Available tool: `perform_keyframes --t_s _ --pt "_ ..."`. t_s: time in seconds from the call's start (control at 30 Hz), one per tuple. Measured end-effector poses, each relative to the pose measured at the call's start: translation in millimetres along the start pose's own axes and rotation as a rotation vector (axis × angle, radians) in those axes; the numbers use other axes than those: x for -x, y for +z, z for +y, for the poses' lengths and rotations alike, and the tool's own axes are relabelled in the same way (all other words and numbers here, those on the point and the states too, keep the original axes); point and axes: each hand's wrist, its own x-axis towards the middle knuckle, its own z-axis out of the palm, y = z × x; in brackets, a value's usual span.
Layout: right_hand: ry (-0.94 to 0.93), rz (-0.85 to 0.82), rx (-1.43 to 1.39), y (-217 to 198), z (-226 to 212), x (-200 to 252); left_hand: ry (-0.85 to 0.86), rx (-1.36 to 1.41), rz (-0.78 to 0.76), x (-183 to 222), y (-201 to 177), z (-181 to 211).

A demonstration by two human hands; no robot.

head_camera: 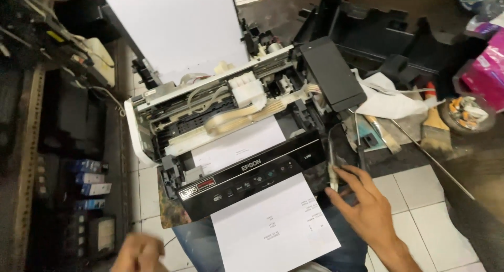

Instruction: Servicing the ink supply system and reassembling the housing of an inkjet printer.

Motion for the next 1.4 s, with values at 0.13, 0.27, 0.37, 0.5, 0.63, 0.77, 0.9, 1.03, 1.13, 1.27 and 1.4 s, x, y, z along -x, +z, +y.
perform_keyframes --t_s 0.13,0.27,0.37,0.5,0.63,0.77,0.9,1.03,1.13,1.27,1.4 --pt "-0.062 0.016 -0.068 -18 -6 -6 -0.018 0.238 0.030 -58 36 41" --pt "-0.079 0.079 -0.160 -33 -20 -20 0.051 0.257 -0.511 -111 63 121" --pt "-0.093 0.099 -0.242 -39 -34 -29 -0.102 0.281 -0.685 -129 88 149" --pt "-0.049 -0.035 -0.248 -34 -43 -51 -0.258 0.405 -0.788 -142 119 160" --pt "0.025 -0.203 -0.323 -35 -68 -73 -0.327 0.501 -0.773 -147 122 166" --pt "0.055 -0.291 -0.388 -34 -74 -85 -0.278 0.506 -0.804 -150 121 176" --pt "0.031 -0.273 -0.417 -33 -69 -88 -0.219 0.446 -0.892 -149 135 186" --pt "0.011 -0.269 -0.380 -34 -68 -87 -0.192 0.370 -0.952 -146 152 216" --pt "-0.011 -0.282 -0.361 -34 -65 -87 -0.252 0.406 -0.948 -143 163 230" --pt "-0.056 -0.313 -0.405 -35 -59 -91 -0.202 0.444 -0.953 -141 179 230" --pt "-0.064 -0.348 -0.404 -41 -60 -92 -0.218 0.475 -0.947 -135 183 237"
